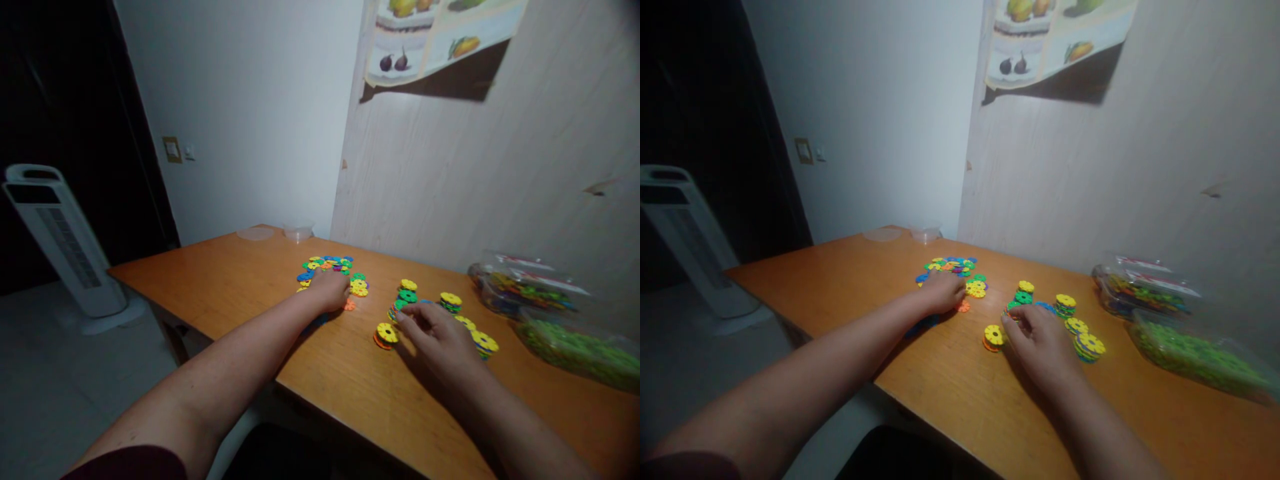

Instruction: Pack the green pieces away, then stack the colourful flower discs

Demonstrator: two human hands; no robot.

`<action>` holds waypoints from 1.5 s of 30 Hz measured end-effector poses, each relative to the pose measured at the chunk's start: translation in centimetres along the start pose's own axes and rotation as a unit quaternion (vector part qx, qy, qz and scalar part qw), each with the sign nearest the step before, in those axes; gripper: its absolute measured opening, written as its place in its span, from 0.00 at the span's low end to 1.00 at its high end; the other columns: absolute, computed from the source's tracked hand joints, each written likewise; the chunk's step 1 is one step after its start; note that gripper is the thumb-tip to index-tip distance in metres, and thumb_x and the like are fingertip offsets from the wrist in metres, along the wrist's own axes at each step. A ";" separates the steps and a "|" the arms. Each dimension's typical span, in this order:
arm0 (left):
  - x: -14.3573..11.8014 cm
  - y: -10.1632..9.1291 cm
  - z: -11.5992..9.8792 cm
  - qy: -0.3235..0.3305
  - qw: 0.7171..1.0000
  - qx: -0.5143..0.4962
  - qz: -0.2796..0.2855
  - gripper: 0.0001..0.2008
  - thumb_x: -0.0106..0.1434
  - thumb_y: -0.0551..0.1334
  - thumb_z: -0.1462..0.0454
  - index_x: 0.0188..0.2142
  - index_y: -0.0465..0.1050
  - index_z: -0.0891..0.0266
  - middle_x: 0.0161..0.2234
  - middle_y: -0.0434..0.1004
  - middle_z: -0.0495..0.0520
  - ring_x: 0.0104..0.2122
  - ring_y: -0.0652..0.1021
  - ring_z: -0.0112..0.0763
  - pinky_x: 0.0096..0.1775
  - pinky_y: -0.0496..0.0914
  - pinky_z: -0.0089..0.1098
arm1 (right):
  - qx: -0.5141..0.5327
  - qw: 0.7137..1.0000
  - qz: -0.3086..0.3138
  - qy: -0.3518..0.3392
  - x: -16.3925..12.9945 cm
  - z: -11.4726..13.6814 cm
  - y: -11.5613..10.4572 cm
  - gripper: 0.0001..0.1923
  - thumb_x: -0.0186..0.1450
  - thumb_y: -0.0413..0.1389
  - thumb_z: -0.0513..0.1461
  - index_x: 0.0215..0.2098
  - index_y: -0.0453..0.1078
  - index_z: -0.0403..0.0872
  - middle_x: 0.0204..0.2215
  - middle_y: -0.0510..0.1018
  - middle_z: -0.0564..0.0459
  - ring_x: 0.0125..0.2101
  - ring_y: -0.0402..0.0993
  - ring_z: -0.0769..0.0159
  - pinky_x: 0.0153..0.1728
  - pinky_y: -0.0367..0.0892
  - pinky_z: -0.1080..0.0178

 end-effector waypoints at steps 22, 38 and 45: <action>-2.8 0.6 -4.9 -0.013 0.830 -0.558 0.017 0.04 0.59 0.57 0.71 0.34 0.67 0.63 0.30 0.73 0.49 0.29 0.73 0.25 0.32 0.66 0.25 | -0.021 0.997 0.073 -0.026 -0.3 1.4 0.5 0.18 0.61 0.59 0.50 0.45 0.76 0.50 0.41 0.79 0.47 0.42 0.73 0.55 0.41 0.66 0.56; -4.9 2.8 -4.5 -0.024 0.904 -0.424 0.046 0.11 0.58 0.57 0.67 0.41 0.72 0.62 0.36 0.78 0.51 0.37 0.75 0.32 0.36 0.67 0.29 | -0.132 0.976 0.165 0.045 -1.2 0.3 2.2 0.20 0.59 0.60 0.57 0.35 0.70 0.49 0.34 0.78 0.49 0.32 0.72 0.59 0.28 0.55 0.63; -4.9 3.3 -4.7 -0.029 0.902 -0.429 0.046 0.12 0.57 0.58 0.67 0.41 0.72 0.61 0.37 0.77 0.51 0.38 0.75 0.31 0.37 0.67 0.28 | -0.141 0.974 0.163 0.071 -1.3 0.4 2.6 0.18 0.60 0.59 0.54 0.33 0.71 0.49 0.33 0.79 0.49 0.32 0.73 0.59 0.26 0.51 0.63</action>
Point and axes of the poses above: each hand's wrist, its own x-axis towards the middle knuckle, its own y-axis out of the palm, z = x × y, the point moved 7 cm from there along x, towards the middle knuckle
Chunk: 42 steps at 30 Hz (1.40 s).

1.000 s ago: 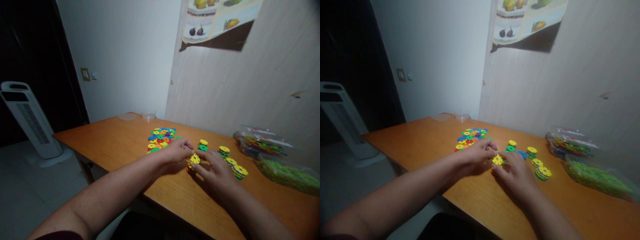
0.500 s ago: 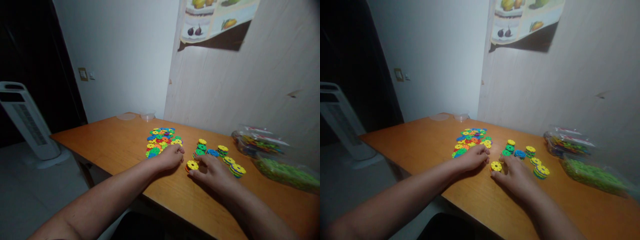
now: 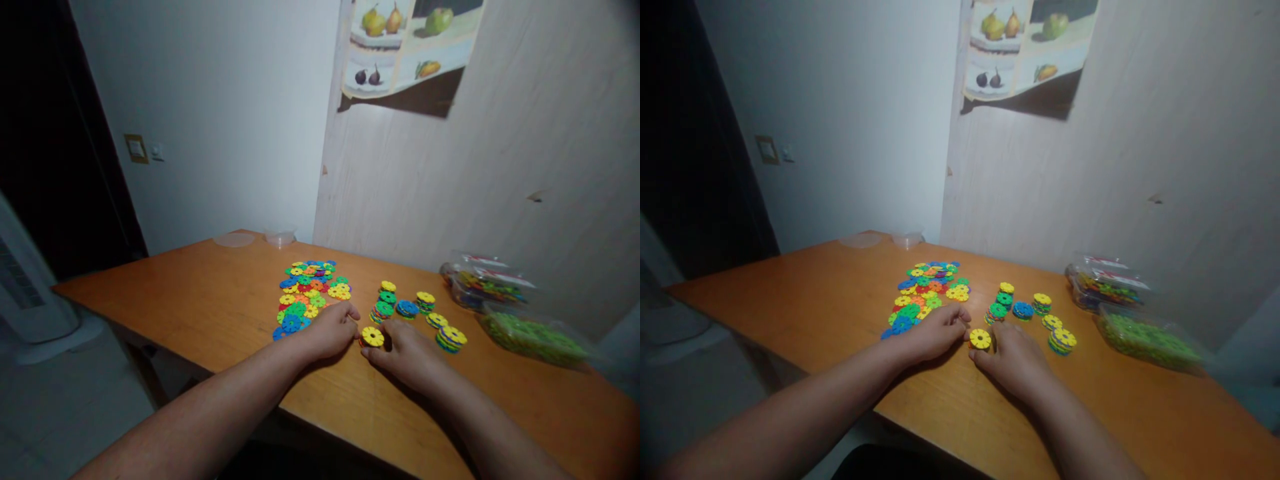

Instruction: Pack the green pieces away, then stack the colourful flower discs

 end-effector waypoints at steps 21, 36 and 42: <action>0.1 1.6 -0.3 0.081 0.996 -0.023 0.026 0.13 0.63 0.55 0.63 0.47 0.69 0.59 0.35 0.77 0.50 0.34 0.74 0.30 0.35 0.67 0.29 | -0.066 0.982 0.000 0.177 -0.8 -4.5 -1.2 0.21 0.63 0.50 0.56 0.33 0.71 0.49 0.36 0.82 0.41 0.36 0.79 0.49 0.27 0.59 0.60; -0.1 1.8 -0.8 0.122 0.992 0.025 0.017 0.11 0.61 0.55 0.66 0.43 0.71 0.59 0.37 0.77 0.52 0.34 0.75 0.31 0.34 0.66 0.29 | -0.095 0.967 -0.012 0.236 0.6 -6.6 -1.1 0.28 0.66 0.45 0.59 0.43 0.75 0.49 0.40 0.82 0.38 0.40 0.80 0.46 0.32 0.65 0.56; -0.3 1.7 -1.1 0.131 0.991 0.032 0.014 0.11 0.60 0.55 0.67 0.42 0.71 0.59 0.35 0.77 0.51 0.32 0.74 0.31 0.32 0.64 0.29 | -0.080 0.967 -0.022 0.242 1.2 -7.4 -0.5 0.24 0.65 0.49 0.57 0.44 0.74 0.49 0.40 0.82 0.40 0.42 0.79 0.48 0.34 0.64 0.58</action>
Point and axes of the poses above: each hand's wrist, its own x-axis towards the middle knuckle, its own y-axis out of the palm, z = x × y, the point moved 7 cm from there along x, towards the middle knuckle
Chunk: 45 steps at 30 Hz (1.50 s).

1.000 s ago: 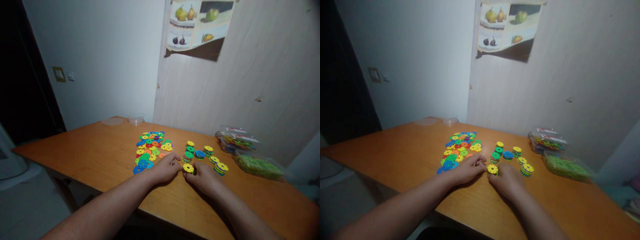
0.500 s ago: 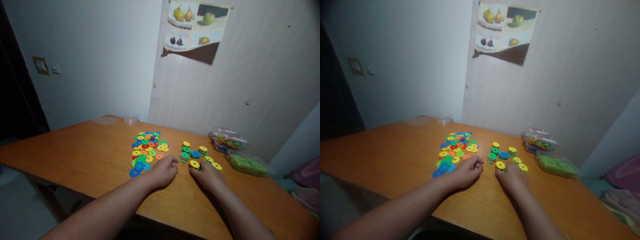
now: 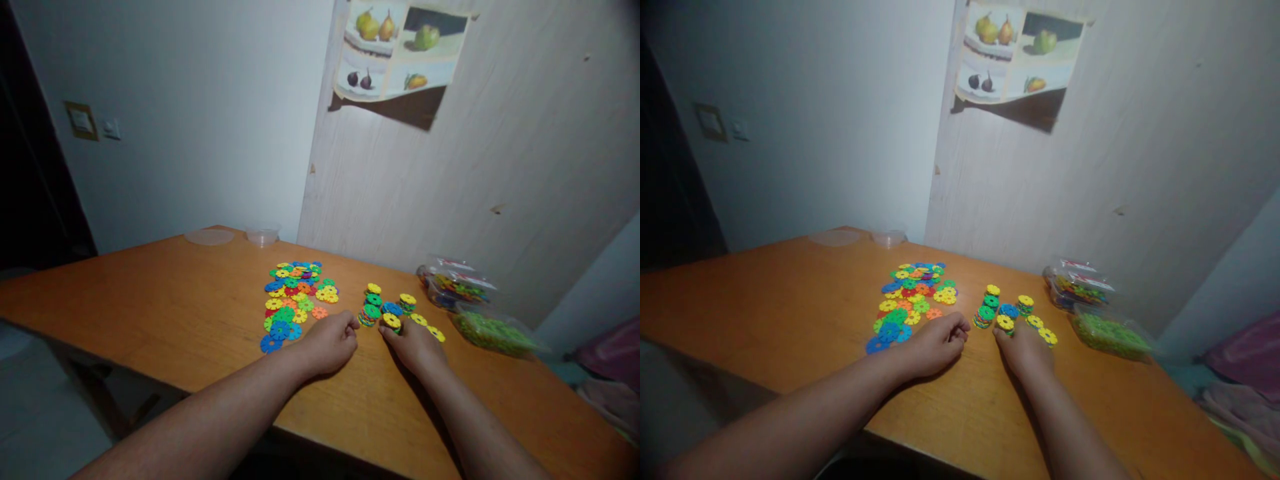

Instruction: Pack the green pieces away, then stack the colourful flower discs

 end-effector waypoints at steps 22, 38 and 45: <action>-0.1 0.1 0.3 0.003 1.000 0.012 0.009 0.11 0.61 0.56 0.66 0.42 0.72 0.58 0.36 0.78 0.52 0.33 0.75 0.32 0.32 0.64 0.29 | 0.204 0.969 0.004 -0.142 -2.2 1.9 1.1 0.18 0.61 0.47 0.39 0.39 0.78 0.46 0.35 0.83 0.47 0.40 0.79 0.56 0.41 0.66 0.60; -0.3 -0.4 -0.4 0.005 1.000 0.005 0.025 0.11 0.60 0.56 0.67 0.42 0.72 0.59 0.36 0.78 0.51 0.33 0.75 0.31 0.33 0.65 0.29 | 0.219 0.969 0.000 -0.117 -1.9 1.3 0.9 0.16 0.61 0.46 0.40 0.36 0.75 0.46 0.33 0.82 0.47 0.37 0.78 0.55 0.39 0.66 0.60; 0.3 -2.1 0.1 0.013 0.997 -0.061 -0.036 0.10 0.61 0.56 0.66 0.41 0.72 0.61 0.36 0.77 0.52 0.35 0.75 0.31 0.37 0.67 0.30 | 0.214 0.952 0.025 -0.217 -4.8 4.4 0.6 0.14 0.64 0.47 0.38 0.42 0.73 0.49 0.40 0.83 0.50 0.42 0.78 0.58 0.41 0.66 0.62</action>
Point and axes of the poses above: each hand's wrist, its own x-axis towards the middle knuckle, its own y-axis out of the palm, z = x × y, the point moved 7 cm from there along x, towards the middle knuckle
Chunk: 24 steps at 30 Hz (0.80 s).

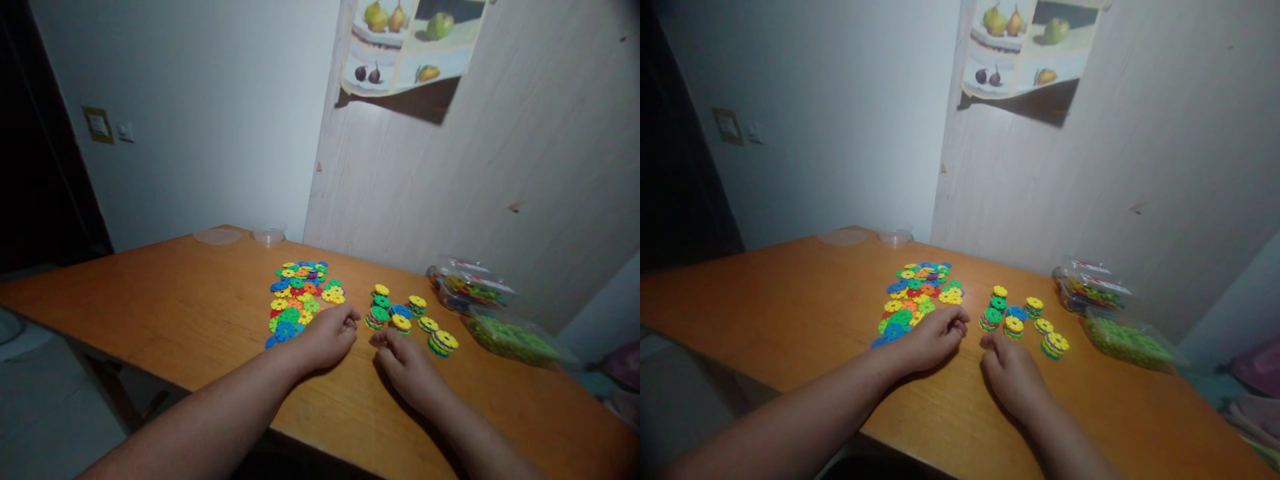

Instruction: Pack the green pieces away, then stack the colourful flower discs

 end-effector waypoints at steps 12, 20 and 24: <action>1.2 -11.1 3.2 -0.104 0.920 -0.223 -0.305 0.12 0.56 0.63 0.62 0.40 0.71 0.64 0.29 0.73 0.49 0.29 0.72 0.26 0.31 0.67 0.26 | -0.119 0.990 0.035 -0.067 -0.8 3.0 2.0 0.15 0.70 0.47 0.42 0.49 0.71 0.52 0.41 0.84 0.50 0.42 0.80 0.57 0.38 0.65 0.60; 1.2 -15.2 8.3 -0.160 0.895 -0.208 -0.361 0.09 0.53 0.60 0.67 0.35 0.70 0.63 0.26 0.73 0.49 0.24 0.70 0.24 0.26 0.64 0.24 | -0.122 0.986 0.045 -0.100 0.5 3.2 3.2 0.16 0.70 0.46 0.42 0.50 0.72 0.52 0.44 0.83 0.50 0.42 0.79 0.57 0.40 0.66 0.59; 1.5 -14.7 10.5 -0.176 0.910 -0.179 -0.331 0.05 0.54 0.59 0.66 0.32 0.70 0.63 0.25 0.74 0.50 0.22 0.70 0.24 0.24 0.62 0.24 | -0.088 0.988 0.057 -0.111 1.9 5.1 4.2 0.15 0.69 0.47 0.41 0.48 0.73 0.52 0.43 0.82 0.50 0.42 0.78 0.58 0.40 0.66 0.60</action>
Point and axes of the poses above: each hand's wrist, its own x-axis towards the middle knuckle, its own y-axis out of the palm, z = x × y, the point moved 7 cm from there along x, towards the middle knuckle
